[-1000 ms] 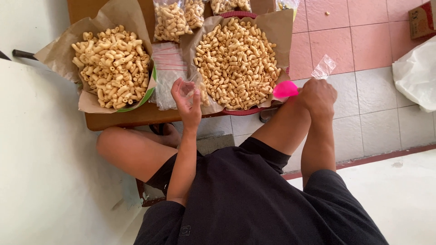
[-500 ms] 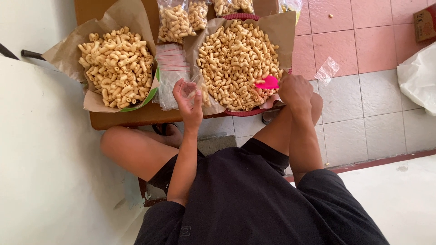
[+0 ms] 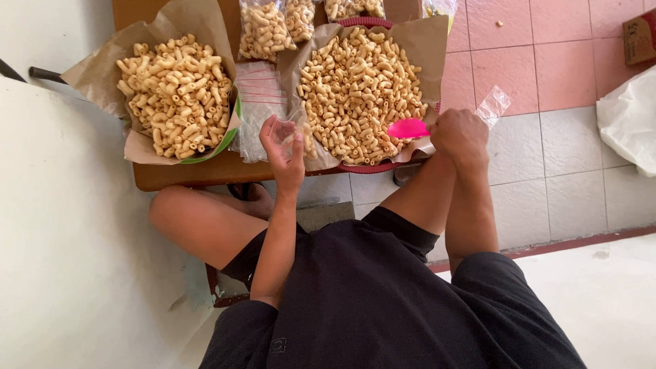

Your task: Packing macaroni snacks into small plastic bags using a pink scoop.

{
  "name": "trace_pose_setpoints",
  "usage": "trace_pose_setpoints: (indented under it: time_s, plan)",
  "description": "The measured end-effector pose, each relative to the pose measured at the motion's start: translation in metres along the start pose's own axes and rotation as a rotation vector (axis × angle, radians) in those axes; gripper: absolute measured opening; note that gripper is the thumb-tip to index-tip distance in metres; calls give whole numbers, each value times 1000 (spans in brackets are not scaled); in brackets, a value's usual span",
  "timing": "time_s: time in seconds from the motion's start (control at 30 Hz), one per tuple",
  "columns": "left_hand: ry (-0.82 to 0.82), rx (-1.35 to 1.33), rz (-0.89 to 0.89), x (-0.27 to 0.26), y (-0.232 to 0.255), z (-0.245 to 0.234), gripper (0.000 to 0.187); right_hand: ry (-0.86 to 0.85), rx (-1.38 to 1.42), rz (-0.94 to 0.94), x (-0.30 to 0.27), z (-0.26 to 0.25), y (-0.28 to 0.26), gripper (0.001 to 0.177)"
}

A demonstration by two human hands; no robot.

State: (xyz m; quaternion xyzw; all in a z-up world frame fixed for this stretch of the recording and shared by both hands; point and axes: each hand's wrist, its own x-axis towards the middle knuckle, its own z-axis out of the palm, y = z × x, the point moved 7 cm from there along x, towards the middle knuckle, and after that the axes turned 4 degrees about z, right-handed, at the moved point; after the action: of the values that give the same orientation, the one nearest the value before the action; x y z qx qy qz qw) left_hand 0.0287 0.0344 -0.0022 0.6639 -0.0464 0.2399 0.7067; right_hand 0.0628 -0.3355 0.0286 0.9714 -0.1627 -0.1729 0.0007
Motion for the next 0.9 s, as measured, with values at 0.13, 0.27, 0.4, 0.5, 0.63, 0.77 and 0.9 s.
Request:
trace_pose_setpoints:
  time_s: [0.13,0.27,0.4,0.5,0.63,0.77,0.9]
  plan:
    - [-9,-10,-3,0,2,5,56,-80,-13,-20,-30,-8,4,32]
    - [-15,-20,-29,-1,1,10,56,-263,14,-82,-53,-16,-13,31]
    - [-14,-22,-17,0,0,11,57,-450,136,-311,-45,16,-27,37]
    - [-11,-9,-24,-2,0,7,58,-505,190,-342,-36,30,-38,38]
    - [-11,8,-1,1,5,2,57,-530,255,-316,5,83,-25,33]
    - [-1,2,6,0,4,0,56,-544,317,-278,15,89,-23,29]
    - [-2,-9,8,0,7,3,56,-380,455,-294,35,94,-15,30]
